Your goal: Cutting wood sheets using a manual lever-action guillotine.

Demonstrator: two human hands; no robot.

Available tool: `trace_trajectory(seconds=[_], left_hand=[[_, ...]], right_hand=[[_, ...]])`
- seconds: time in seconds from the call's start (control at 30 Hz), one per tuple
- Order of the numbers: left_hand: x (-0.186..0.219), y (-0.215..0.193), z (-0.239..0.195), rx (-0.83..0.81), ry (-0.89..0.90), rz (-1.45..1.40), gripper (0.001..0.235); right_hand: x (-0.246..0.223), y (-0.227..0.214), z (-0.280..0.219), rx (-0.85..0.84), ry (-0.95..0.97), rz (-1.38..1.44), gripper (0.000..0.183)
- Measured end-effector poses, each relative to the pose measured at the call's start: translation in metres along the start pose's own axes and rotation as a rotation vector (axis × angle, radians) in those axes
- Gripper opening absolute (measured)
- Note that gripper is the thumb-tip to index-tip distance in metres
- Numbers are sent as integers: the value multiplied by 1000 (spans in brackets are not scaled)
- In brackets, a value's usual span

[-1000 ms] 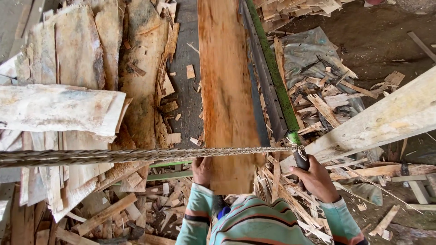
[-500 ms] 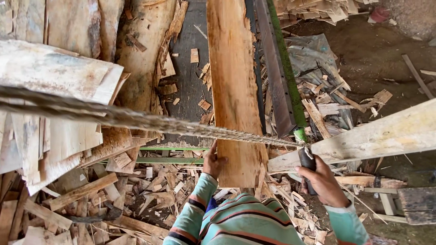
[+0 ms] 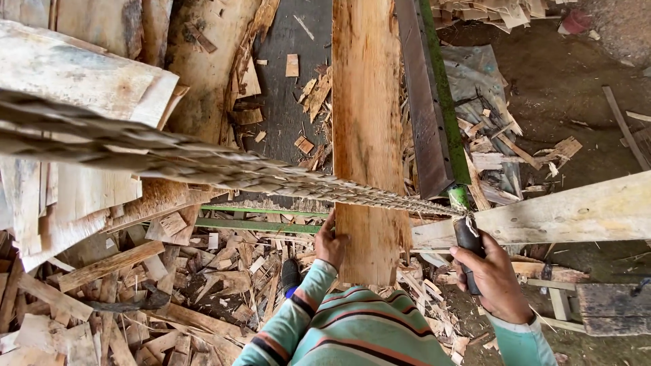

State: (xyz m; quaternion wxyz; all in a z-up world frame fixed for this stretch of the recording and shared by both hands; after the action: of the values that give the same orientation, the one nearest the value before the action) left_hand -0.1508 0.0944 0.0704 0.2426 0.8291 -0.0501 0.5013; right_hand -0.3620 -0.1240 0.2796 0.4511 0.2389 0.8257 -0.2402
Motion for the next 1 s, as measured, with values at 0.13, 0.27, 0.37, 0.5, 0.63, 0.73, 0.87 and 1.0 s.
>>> trace_trajectory(seconds=[0.13, 0.27, 0.37, 0.5, 0.63, 0.73, 0.87, 1.0], left_hand=[[-43, 2, 33, 31, -53, -224, 83], [-121, -28, 71, 3, 2, -113, 62], [-124, -29, 67, -7, 43, 7, 54], [-86, -9, 53, 21, 106, -43, 77], [-63, 5, 54, 10, 113, -150, 85], [-4, 27, 68, 36, 52, -18, 83], [30, 44, 125, 61, -68, 167, 80], [7, 29, 176, 81, -38, 36, 82]], right_hand=[[-12, -4, -6, 1, 8, 19, 34], [-15, -5, -3, 14, -7, 15, 38], [-6, 9, 0, 64, 55, -192, 44], [60, 22, 28, 16, 54, -225, 49], [63, 17, 31, -54, -47, -357, 52], [23, 1, 17, -111, -101, -410, 54], [4, -33, 12, -129, -538, -888, 48], [37, 9, 24, 24, 75, -386, 47]])
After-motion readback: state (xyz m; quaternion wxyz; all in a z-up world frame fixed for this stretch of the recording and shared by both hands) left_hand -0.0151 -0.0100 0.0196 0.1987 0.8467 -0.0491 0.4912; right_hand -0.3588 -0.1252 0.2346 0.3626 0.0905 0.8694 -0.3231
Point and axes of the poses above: each hand's wrist, its own z-axis towards the middle knuckle, its own y-axis out of the palm, x = y × z, the point moved 2 cm from there along z, towards the middle knuckle, and after that the axes turned 3 degrees about -z, right-handed, at the moved point
